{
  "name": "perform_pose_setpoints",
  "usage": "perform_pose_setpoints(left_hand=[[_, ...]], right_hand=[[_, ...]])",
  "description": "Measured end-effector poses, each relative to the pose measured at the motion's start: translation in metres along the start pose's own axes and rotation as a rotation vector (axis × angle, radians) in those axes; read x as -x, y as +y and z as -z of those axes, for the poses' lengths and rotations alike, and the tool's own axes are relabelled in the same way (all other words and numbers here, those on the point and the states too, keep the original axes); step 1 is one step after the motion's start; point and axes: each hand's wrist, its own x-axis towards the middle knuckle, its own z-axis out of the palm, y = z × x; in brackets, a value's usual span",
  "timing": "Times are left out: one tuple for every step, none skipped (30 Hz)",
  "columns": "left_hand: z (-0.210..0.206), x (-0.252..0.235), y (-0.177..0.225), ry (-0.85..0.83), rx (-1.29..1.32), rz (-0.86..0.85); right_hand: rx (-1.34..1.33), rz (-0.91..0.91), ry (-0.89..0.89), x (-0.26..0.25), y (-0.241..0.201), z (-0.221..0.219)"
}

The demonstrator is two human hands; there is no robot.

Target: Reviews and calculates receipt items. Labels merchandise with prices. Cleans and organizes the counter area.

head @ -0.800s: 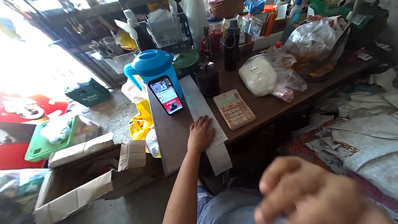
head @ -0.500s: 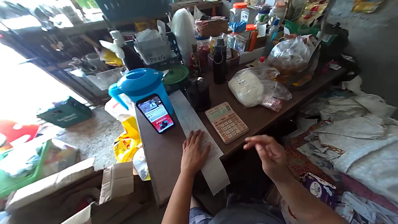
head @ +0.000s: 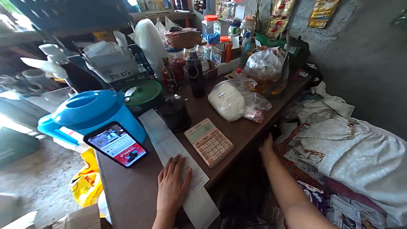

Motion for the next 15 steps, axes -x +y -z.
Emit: perform_pose_setpoints(left_hand=[[0.0,0.0,-0.001,0.0,-0.006,0.001],[-0.001,0.001,-0.001,-0.002,-0.013,0.002],[-0.002,0.001,-0.001,-0.002,-0.018,0.002],[-0.002,0.001,-0.001,-0.001,-0.023,0.003],[-0.002,0.001,-0.002,0.0,-0.03,0.004],[-0.002,0.001,-0.002,0.003,-0.033,0.003],[-0.002,0.001,-0.002,0.009,-0.037,0.0],[-0.002,0.001,-0.003,0.011,-0.04,-0.004],[-0.002,0.001,-0.004,0.008,-0.042,-0.007],[-0.002,0.002,-0.005,0.001,-0.044,-0.009],[-0.003,0.002,-0.005,-0.002,-0.043,-0.008],[-0.002,0.002,-0.005,-0.004,-0.043,-0.009],[-0.002,0.002,-0.005,-0.004,-0.045,-0.011],[-0.002,0.003,-0.004,-0.002,-0.047,-0.014],[-0.002,0.003,-0.004,0.002,-0.048,-0.016]], right_hand=[[-0.061,-0.025,0.001,-0.009,-0.004,-0.001],[-0.105,-0.063,-0.001,-0.017,-0.007,0.001],[-0.127,-0.095,-0.005,-0.026,-0.008,0.003],[-0.134,-0.125,-0.017,-0.034,-0.009,0.005],[-0.132,-0.151,-0.035,-0.041,-0.008,0.009],[-0.126,-0.169,-0.059,-0.047,-0.006,0.011],[-0.12,-0.183,-0.076,-0.049,-0.006,0.011],[-0.107,-0.196,-0.082,-0.05,-0.006,0.011],[-0.091,-0.203,-0.084,-0.049,-0.007,0.012],[-0.076,-0.207,-0.094,-0.049,-0.009,0.017],[-0.065,-0.2,-0.104,-0.05,-0.01,0.02],[-0.061,-0.191,-0.113,-0.05,-0.011,0.021],[-0.06,-0.183,-0.118,-0.051,-0.011,0.024],[-0.066,-0.179,-0.126,-0.05,-0.012,0.029],[-0.076,-0.178,-0.128,-0.05,-0.013,0.035]])
